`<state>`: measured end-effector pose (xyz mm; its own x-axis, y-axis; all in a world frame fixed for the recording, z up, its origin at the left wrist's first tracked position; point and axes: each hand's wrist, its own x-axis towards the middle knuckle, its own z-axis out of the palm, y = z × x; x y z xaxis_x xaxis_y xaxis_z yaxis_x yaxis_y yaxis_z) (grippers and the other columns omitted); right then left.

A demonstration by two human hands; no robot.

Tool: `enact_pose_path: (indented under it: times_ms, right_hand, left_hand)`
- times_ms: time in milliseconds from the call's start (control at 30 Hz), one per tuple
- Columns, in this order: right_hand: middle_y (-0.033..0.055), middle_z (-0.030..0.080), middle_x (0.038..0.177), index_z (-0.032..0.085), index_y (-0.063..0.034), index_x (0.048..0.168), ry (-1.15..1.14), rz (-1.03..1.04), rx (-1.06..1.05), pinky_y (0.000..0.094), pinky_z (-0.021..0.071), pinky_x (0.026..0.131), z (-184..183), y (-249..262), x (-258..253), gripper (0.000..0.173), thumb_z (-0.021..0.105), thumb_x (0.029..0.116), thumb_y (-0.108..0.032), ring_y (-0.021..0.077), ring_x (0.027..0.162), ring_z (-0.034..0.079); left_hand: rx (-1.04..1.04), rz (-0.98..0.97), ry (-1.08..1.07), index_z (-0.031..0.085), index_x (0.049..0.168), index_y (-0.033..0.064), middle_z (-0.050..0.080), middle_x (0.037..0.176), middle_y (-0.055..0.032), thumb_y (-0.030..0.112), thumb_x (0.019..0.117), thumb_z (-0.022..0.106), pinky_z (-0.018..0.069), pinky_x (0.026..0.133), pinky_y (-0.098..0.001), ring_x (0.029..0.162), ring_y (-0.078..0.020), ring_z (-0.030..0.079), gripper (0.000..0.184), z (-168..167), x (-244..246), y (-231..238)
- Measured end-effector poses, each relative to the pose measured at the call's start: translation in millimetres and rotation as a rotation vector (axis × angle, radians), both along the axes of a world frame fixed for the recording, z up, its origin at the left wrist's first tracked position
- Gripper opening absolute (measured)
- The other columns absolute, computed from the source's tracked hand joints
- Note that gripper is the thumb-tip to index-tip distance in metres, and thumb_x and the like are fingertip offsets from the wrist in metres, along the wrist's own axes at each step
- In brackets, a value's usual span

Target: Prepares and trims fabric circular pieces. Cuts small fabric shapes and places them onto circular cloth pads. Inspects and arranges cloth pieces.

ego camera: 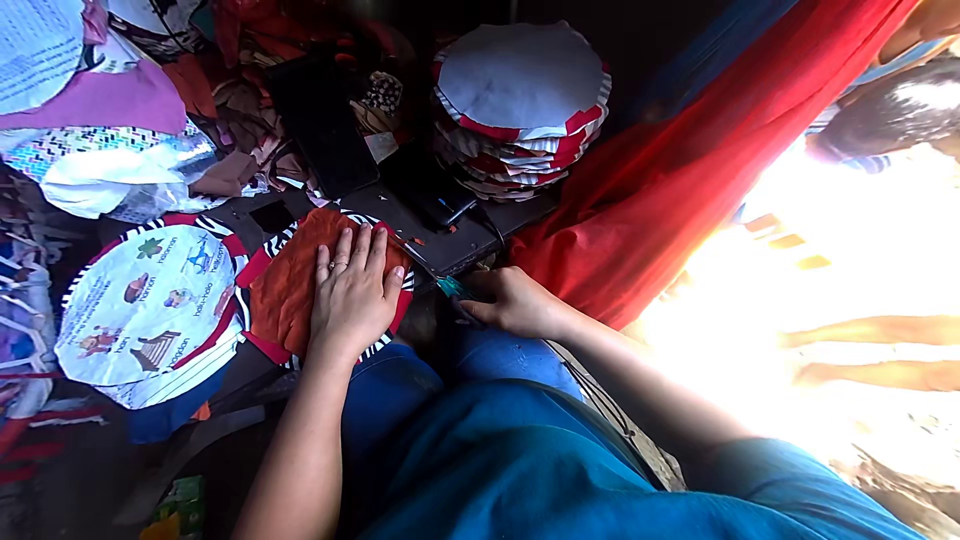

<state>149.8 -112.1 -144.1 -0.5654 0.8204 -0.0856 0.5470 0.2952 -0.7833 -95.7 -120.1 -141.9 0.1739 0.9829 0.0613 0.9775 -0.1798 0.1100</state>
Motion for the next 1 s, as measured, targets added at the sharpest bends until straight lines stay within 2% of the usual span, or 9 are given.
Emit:
enact_pose_path:
  times_ms: [267, 600, 833, 933, 1000]
  right_hand:
    - [0.0029, 0.065, 0.074, 0.073, -0.0022, 0.102, 0.121, 0.016, -0.037, 0.0262, 0.0508, 0.062, -3.0, 4.8, 4.3, 0.022, 0.064, 0.0987, -0.022, 0.005, 0.062, 0.058]
    - [0.004, 0.065, 0.072, 0.074, -0.0022, 0.101, 0.071, 0.04, 0.038, 0.0306, 0.0507, 0.061, -2.0, 7.9, 8.7, 0.022, 0.067, 0.0962, -0.023, 0.0091, 0.062, 0.058]
    - [0.0075, 0.067, 0.077, 0.074, -0.0033, 0.104, -0.019, 0.036, 0.086, 0.0412, 0.0527, 0.065, 2.3, 9.1, 10.6, 0.02, 0.069, 0.0959, -0.021, 0.0176, 0.067, 0.062]
    - [0.0075, 0.066, 0.075, 0.073, -0.0021, 0.104, -0.017, 0.072, 0.087, 0.0379, 0.0525, 0.063, 1.9, 10.1, 12.4, 0.019, 0.068, 0.0965, -0.019, 0.0158, 0.064, 0.061]
    - [0.0067, 0.064, 0.074, 0.072, -0.0013, 0.103, -0.014, 0.12, 0.011, 0.0343, 0.0524, 0.063, 2.9, 11.8, 14.3, 0.018, 0.065, 0.0975, -0.018, 0.013, 0.064, 0.06]
  left_hand:
    - [-0.001, 0.001, -0.002, 0.033, 0.16, 0.0076, 0.029, 0.167, -0.0138, 0.039, 0.1092, 0.032, 0.0073, 0.124, -0.0608, 0.157, -0.0333, 0.019, 0.06, -1.1, -0.1, 0.3]
    - [0.004, -0.005, 0.0, 0.033, 0.16, 0.0072, 0.028, 0.167, -0.0136, 0.04, 0.1093, 0.031, 0.0077, 0.124, -0.0609, 0.157, -0.0334, 0.019, 0.06, -1.2, -0.5, -0.1]
    - [0.001, -0.002, -0.001, 0.034, 0.16, 0.0072, 0.028, 0.167, -0.0134, 0.04, 0.1093, 0.032, 0.0079, 0.124, -0.0612, 0.157, -0.0337, 0.018, 0.06, -1.8, -0.7, 0.1]
    - [0.002, -0.005, 0.002, 0.034, 0.159, 0.007, 0.028, 0.167, -0.0136, 0.039, 0.1094, 0.031, 0.0081, 0.124, -0.0612, 0.156, -0.034, 0.019, 0.06, -1.7, -1.0, -0.2]
    - [0.009, -0.01, 0.0, 0.035, 0.159, 0.0071, 0.029, 0.167, -0.014, 0.039, 0.1094, 0.031, 0.0085, 0.123, -0.0613, 0.156, -0.0342, 0.02, 0.059, -1.4, -0.9, -0.5]
